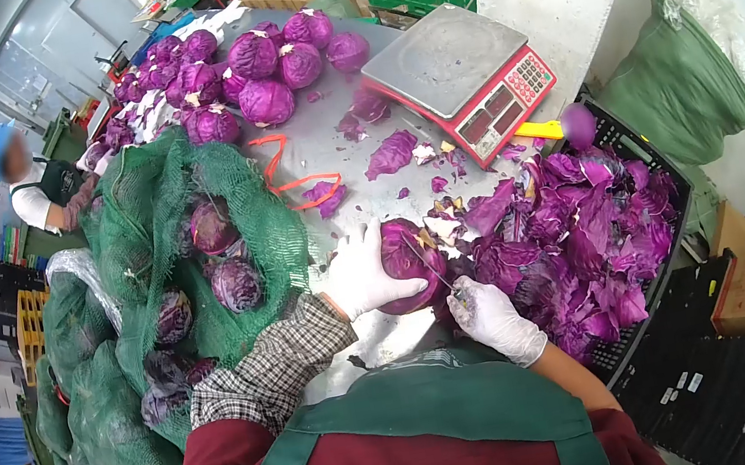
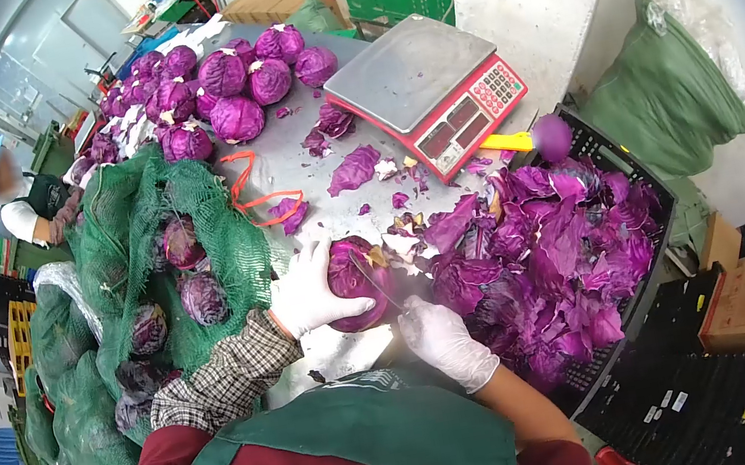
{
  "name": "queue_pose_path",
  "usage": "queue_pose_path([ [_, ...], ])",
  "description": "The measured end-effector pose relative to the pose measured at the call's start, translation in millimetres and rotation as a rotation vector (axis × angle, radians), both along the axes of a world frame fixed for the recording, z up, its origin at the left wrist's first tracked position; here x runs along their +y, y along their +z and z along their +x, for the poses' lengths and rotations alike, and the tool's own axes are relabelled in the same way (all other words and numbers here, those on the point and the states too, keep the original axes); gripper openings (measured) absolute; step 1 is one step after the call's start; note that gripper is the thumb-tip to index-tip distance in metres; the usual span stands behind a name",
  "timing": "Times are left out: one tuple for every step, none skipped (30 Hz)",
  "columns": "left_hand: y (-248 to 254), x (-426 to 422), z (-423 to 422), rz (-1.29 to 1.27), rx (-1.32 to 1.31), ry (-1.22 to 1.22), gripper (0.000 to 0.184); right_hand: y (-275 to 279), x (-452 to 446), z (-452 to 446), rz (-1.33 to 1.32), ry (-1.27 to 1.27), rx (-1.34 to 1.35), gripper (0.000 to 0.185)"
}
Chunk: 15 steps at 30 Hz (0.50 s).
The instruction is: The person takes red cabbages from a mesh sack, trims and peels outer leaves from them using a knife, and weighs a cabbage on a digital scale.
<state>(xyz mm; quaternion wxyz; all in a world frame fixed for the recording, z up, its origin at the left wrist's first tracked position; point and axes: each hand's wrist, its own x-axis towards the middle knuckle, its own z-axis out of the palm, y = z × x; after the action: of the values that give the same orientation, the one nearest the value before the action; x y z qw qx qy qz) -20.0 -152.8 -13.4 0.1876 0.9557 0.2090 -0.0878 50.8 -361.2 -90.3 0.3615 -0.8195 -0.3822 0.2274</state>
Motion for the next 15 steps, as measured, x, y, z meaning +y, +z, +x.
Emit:
queue_pose_path([
  [-0.6,0.7,1.4,-0.006,0.001,-0.007,0.119,-0.6,1.4,0.8,-0.041,0.015,-0.020,0.020],
  [0.1,0.0,2.7,0.016,0.017,-0.011,0.119,-4.4,3.5,3.7,-0.081,0.028,-0.039,0.019],
  [0.8,-0.3,4.4,0.041,0.026,-0.017,0.119,-11.4,7.1,10.1,-0.117,0.038,-0.065,0.018],
  [-4.1,1.0,6.3,0.060,-0.017,-0.026,0.118,-17.6,10.1,14.8,-0.159,0.047,-0.090,0.017],
  [-1.7,3.5,10.8,0.009,-0.008,-0.036,0.117,-22.5,15.5,22.1,-0.183,0.042,-0.108,0.016],
  [-3.3,4.1,16.4,0.016,0.017,-0.033,0.116,-20.7,20.6,27.2,-0.214,0.040,-0.121,0.016],
  [-7.3,1.9,18.7,0.017,0.050,-0.029,0.115,-18.1,21.3,28.3,-0.251,0.041,-0.127,0.015],
  [-9.9,5.2,22.3,0.011,0.025,-0.021,0.113,-12.0,21.1,33.1,-0.288,0.023,-0.100,0.015],
  [-12.6,10.7,24.7,0.005,0.002,-0.014,0.111,-12.9,27.8,38.2,-0.274,0.035,-0.110,0.016],
  [-15.0,9.8,23.1,-0.006,-0.014,-0.008,0.109,-20.6,31.8,40.4,-0.266,0.048,-0.113,0.017],
  [-13.0,4.6,22.2,0.010,-0.064,-0.082,0.107,-28.2,36.8,48.1,-0.255,0.061,-0.124,0.017],
  [-6.9,-4.1,18.3,0.028,-0.113,-0.150,0.106,-36.6,45.8,62.6,-0.291,0.071,-0.150,0.019],
  [-4.8,-12.3,10.7,0.049,-0.156,-0.208,0.105,-26.9,51.2,62.8,-0.364,0.079,-0.146,0.022],
  [-11.3,-21.9,-1.1,0.066,-0.214,-0.209,0.108,-16.5,56.4,62.9,-0.438,0.091,-0.143,0.026],
  [-16.4,-18.2,-9.4,0.125,-0.289,-0.228,0.107,-9.0,52.6,60.1,-0.194,0.105,-0.282,0.026],
])
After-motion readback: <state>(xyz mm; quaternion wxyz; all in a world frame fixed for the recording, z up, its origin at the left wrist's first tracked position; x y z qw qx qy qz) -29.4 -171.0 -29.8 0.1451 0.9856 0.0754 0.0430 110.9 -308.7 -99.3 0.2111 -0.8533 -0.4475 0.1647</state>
